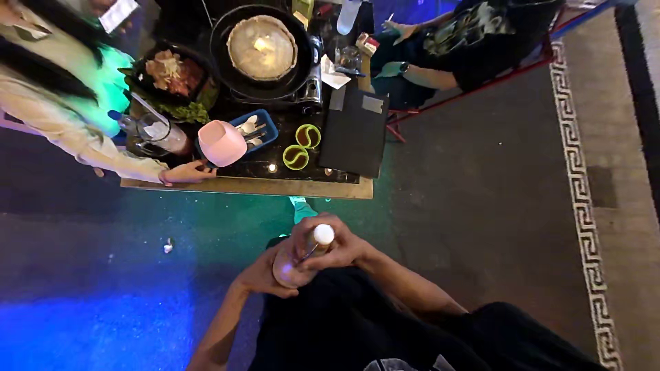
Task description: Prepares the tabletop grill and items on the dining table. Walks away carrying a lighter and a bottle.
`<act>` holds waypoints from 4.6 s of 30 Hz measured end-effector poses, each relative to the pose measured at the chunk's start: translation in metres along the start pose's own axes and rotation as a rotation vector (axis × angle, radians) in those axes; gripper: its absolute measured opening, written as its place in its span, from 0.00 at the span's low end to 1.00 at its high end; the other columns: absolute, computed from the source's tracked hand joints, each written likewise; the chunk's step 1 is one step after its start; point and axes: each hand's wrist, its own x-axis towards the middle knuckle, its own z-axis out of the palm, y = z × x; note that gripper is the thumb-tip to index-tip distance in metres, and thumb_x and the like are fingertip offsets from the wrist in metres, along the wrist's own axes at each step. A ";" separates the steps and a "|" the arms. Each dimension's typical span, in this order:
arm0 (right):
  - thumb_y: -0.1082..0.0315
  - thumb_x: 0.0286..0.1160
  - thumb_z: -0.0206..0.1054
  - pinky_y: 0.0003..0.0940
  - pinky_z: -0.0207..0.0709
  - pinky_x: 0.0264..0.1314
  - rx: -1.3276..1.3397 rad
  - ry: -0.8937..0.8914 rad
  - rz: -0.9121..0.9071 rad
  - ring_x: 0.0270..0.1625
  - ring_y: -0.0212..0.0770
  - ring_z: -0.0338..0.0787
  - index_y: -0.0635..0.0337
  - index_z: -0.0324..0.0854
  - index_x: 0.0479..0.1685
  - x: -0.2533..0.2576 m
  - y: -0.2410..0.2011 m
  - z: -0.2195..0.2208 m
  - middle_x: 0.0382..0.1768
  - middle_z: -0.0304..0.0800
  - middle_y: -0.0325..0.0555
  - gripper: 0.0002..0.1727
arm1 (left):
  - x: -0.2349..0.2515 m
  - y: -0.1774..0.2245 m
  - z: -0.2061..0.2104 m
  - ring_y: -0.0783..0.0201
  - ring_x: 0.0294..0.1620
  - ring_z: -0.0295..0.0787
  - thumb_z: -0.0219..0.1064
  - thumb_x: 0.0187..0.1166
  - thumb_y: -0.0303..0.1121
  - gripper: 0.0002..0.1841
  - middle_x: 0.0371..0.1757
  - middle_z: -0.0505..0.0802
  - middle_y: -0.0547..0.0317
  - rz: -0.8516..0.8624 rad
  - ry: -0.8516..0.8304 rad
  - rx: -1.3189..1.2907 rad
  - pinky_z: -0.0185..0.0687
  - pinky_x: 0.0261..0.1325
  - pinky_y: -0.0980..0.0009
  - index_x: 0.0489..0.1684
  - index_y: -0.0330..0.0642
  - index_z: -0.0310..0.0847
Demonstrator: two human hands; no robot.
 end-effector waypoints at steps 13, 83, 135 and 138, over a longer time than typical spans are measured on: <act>0.56 0.76 0.73 0.52 0.86 0.67 -0.179 0.493 -0.152 0.61 0.52 0.91 0.50 0.70 0.84 0.009 0.021 0.000 0.65 0.88 0.54 0.35 | 0.036 0.001 0.018 0.64 0.68 0.87 0.93 0.46 0.40 0.55 0.69 0.88 0.49 -0.001 0.670 0.281 0.84 0.76 0.64 0.79 0.29 0.66; 0.38 0.84 0.60 0.50 0.92 0.51 0.300 0.972 0.872 0.51 0.51 0.95 0.64 0.84 0.62 0.185 0.147 -0.242 0.53 0.93 0.56 0.34 | 0.225 0.073 -0.221 0.37 0.57 0.89 0.81 0.48 0.68 0.55 0.55 0.92 0.39 -1.176 0.446 1.102 0.81 0.56 0.34 0.80 0.42 0.71; 0.38 0.86 0.57 0.51 0.90 0.57 0.451 0.992 0.832 0.57 0.50 0.93 0.64 0.82 0.66 0.194 0.151 -0.234 0.57 0.91 0.56 0.35 | 0.228 0.095 -0.230 0.35 0.53 0.90 0.82 0.48 0.66 0.53 0.53 0.92 0.38 -1.170 0.426 1.275 0.82 0.51 0.34 0.77 0.44 0.73; 0.39 0.86 0.57 0.51 0.90 0.57 0.461 1.004 0.837 0.56 0.51 0.94 0.65 0.81 0.66 0.196 0.150 -0.235 0.57 0.91 0.56 0.34 | 0.229 0.096 -0.231 0.36 0.54 0.90 0.83 0.49 0.66 0.53 0.54 0.92 0.38 -1.186 0.420 1.273 0.82 0.51 0.34 0.79 0.45 0.72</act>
